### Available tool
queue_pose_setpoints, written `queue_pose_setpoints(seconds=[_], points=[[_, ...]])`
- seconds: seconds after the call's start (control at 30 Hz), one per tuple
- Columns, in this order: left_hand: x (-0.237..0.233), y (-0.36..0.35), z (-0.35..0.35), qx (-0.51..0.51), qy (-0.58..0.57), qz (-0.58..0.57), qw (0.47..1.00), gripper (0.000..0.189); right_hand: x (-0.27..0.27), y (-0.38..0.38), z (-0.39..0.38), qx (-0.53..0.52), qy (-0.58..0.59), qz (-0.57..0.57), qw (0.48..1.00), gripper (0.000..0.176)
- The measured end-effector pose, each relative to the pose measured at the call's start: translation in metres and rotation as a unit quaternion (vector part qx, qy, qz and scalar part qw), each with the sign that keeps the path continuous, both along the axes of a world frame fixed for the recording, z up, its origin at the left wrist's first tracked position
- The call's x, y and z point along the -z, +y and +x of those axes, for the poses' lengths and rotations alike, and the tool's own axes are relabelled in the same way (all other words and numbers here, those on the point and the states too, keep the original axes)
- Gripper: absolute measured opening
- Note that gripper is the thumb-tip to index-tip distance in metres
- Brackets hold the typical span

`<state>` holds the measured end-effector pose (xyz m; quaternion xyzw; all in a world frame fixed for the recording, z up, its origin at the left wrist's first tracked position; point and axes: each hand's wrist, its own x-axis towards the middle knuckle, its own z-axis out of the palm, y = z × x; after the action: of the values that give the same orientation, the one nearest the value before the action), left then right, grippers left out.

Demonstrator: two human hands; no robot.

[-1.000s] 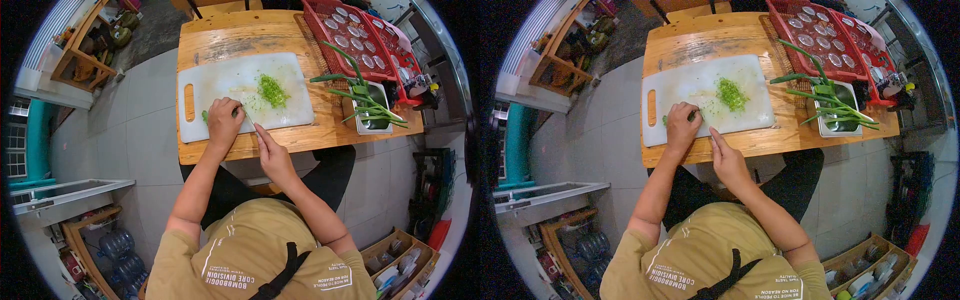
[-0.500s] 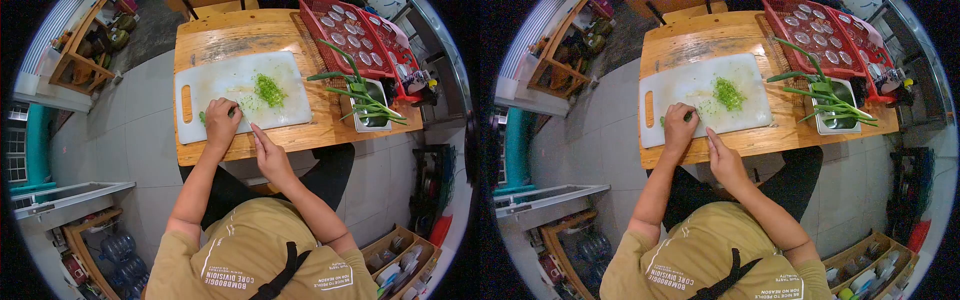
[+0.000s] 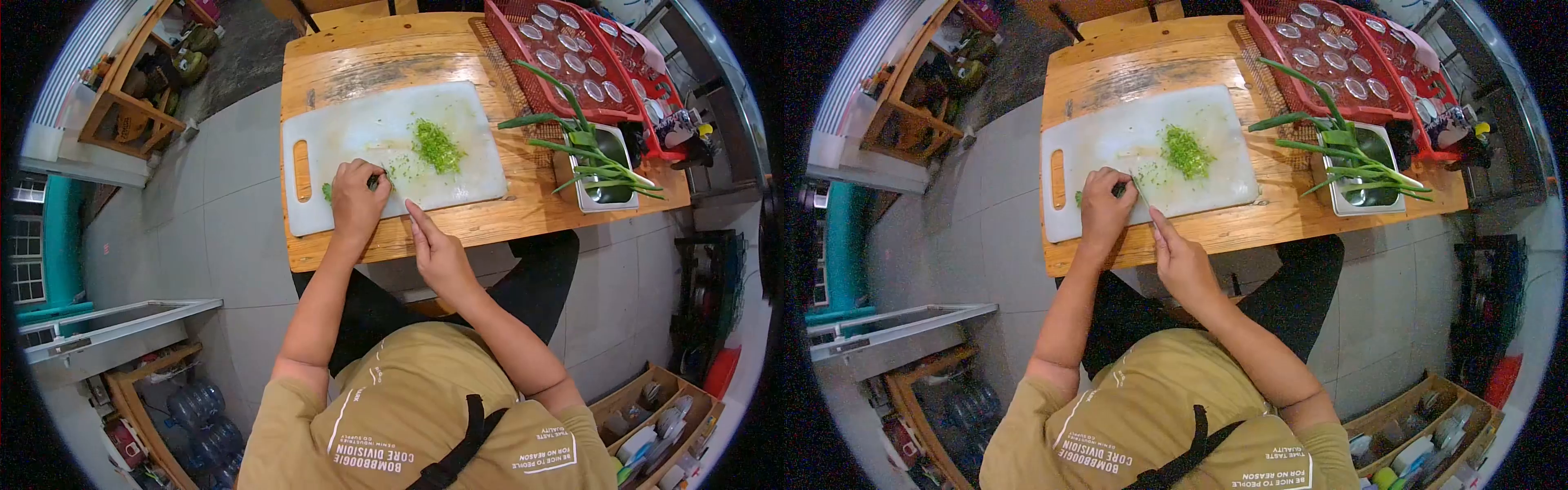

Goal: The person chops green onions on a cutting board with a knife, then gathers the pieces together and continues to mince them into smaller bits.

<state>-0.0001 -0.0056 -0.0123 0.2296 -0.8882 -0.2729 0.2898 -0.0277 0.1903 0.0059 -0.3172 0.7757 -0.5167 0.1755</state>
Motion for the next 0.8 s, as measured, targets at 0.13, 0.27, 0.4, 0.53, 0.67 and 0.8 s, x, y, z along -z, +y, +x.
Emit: queue_pose_setpoints(seconds=[0.13, 0.27, 0.4, 0.53, 0.67, 0.8], points=[[-0.001, -0.003, 0.000, 0.006, -0.004, 0.004, 1.000, 0.011, 0.004, -0.009, -0.009, -0.001, 0.025, 0.042, 0.999, 0.042], [-0.003, -0.003, 0.001, 0.002, -0.007, -0.001, 1.000, 0.011, -0.004, -0.012, -0.014, 0.003, 0.005, 0.038, 0.999, 0.042], [-0.002, -0.003, 0.003, -0.002, -0.015, 0.004, 1.000, 0.012, -0.010, -0.002, -0.008, -0.007, -0.015, 0.025, 1.000, 0.042], [-0.003, -0.002, 0.001, -0.004, -0.022, 0.012, 1.000, 0.013, 0.001, -0.004, -0.004, -0.010, 0.014, 0.045, 0.999, 0.042], [-0.006, -0.003, 0.002, 0.000, -0.030, 0.016, 0.999, 0.013, 0.004, -0.013, -0.009, 0.002, 0.020, 0.048, 0.999, 0.043], [-0.007, -0.005, 0.003, -0.003, -0.033, 0.009, 0.999, 0.013, -0.011, -0.005, -0.008, -0.007, -0.035, 0.058, 0.998, 0.044]])
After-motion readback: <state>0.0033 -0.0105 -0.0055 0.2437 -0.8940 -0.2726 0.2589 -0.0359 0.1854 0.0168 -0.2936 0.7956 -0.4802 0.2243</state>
